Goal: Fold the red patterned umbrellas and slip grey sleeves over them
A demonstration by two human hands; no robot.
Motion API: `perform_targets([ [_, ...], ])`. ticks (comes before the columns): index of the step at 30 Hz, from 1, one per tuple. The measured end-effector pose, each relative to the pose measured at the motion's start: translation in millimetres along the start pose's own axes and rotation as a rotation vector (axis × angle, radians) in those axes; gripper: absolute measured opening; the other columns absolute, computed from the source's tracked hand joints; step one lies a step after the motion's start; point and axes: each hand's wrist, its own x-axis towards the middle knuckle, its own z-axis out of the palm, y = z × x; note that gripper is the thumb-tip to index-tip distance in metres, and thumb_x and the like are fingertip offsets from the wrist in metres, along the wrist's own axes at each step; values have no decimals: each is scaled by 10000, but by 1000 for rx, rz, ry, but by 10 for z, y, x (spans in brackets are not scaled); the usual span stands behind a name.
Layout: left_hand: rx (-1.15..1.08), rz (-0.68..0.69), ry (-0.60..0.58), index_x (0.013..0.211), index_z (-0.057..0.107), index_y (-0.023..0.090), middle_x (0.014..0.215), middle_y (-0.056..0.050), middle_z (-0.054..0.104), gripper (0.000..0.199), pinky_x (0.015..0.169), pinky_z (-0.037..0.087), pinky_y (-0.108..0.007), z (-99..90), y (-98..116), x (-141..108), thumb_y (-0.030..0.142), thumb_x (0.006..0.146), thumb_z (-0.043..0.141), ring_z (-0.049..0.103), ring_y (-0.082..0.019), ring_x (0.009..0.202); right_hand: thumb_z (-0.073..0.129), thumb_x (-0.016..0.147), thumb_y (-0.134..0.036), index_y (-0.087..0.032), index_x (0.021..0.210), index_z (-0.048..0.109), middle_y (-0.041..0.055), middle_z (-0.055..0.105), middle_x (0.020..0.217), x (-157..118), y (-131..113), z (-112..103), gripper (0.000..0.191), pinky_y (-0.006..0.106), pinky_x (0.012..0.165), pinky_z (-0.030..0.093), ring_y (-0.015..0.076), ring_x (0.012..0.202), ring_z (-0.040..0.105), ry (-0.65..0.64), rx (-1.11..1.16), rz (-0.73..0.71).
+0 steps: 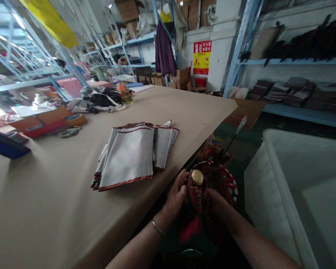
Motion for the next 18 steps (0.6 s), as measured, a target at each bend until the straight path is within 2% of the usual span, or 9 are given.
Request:
perform_targets([
  [2, 142, 158, -83, 1096, 640, 203, 1072, -52, 667, 422, 898, 456, -292, 28, 222, 2, 342, 704, 710, 588, -219, 1008, 528, 812, -384, -164, 680, 628, 67, 683, 661, -12, -91, 37, 275, 334, 695, 540, 191, 633, 658, -3, 76, 53],
  [3, 233, 205, -66, 957, 683, 193, 917, -32, 687, 268, 815, 475, -266, 46, 329, -1, 296, 711, 700, 608, -193, 877, 533, 814, -362, -165, 679, 626, 59, 686, 666, -40, -146, 64, 256, 313, 706, 537, 178, 638, 659, 3, 107, 65],
  [4, 316, 236, -10, 802, 688, 183, 760, -6, 664, 112, 714, 472, -236, 64, 439, -5, 262, 723, 681, 591, -158, 742, 540, 815, -336, -165, 690, 631, 53, 691, 674, -84, -208, 94, 230, 295, 721, 533, 167, 647, 661, 6, 137, 74],
  [6, 392, 316, 128, 626, 631, 166, 599, 24, 571, 149, 577, 422, -201, 101, 680, -8, 243, 753, 641, 509, -109, 594, 545, 824, -309, -161, 756, 653, 49, 707, 715, -203, -364, 149, 194, 288, 740, 529, 161, 673, 668, -15, 200, 87],
  [9, 218, 449, 243, 696, 627, 166, 670, 23, 586, 165, 604, 441, -198, 151, 1050, 38, 305, 784, 633, 513, -102, 630, 507, 858, -345, -175, 879, 665, 49, 726, 819, -359, -621, 197, 233, 305, 722, 535, 173, 732, 676, -61, 281, 42],
  [11, 31, 504, 318, 780, 618, 182, 761, 19, 615, 156, 677, 477, -220, 164, 1186, 93, 334, 772, 652, 545, -107, 689, 459, 885, -365, -188, 916, 656, 46, 726, 856, -363, -717, 191, 267, 299, 679, 534, 174, 743, 673, -56, 309, -13],
  [13, -89, 483, 417, 785, 586, 188, 757, 32, 606, 164, 684, 481, -216, 150, 1151, 115, 316, 740, 678, 546, -95, 677, 432, 903, -353, -191, 926, 646, 37, 723, 832, -268, -676, 146, 270, 274, 640, 524, 154, 696, 664, -10, 312, -22],
  [15, -96, 376, 470, 767, 562, 180, 717, 42, 591, 167, 665, 471, -195, 107, 957, 74, 289, 729, 683, 537, -81, 647, 450, 901, -331, -179, 911, 642, 30, 716, 772, -112, -493, 74, 245, 265, 628, 517, 139, 631, 649, 48, 292, 16],
  [18, -67, 207, 357, 923, 567, 188, 869, 6, 647, 278, 754, 491, -227, 18, 560, -72, 291, 701, 697, 599, -118, 784, 496, 873, -326, -134, 860, 653, 61, 701, 710, 106, -95, -33, 248, 291, 656, 518, 163, 634, 660, 69, 229, 95],
])
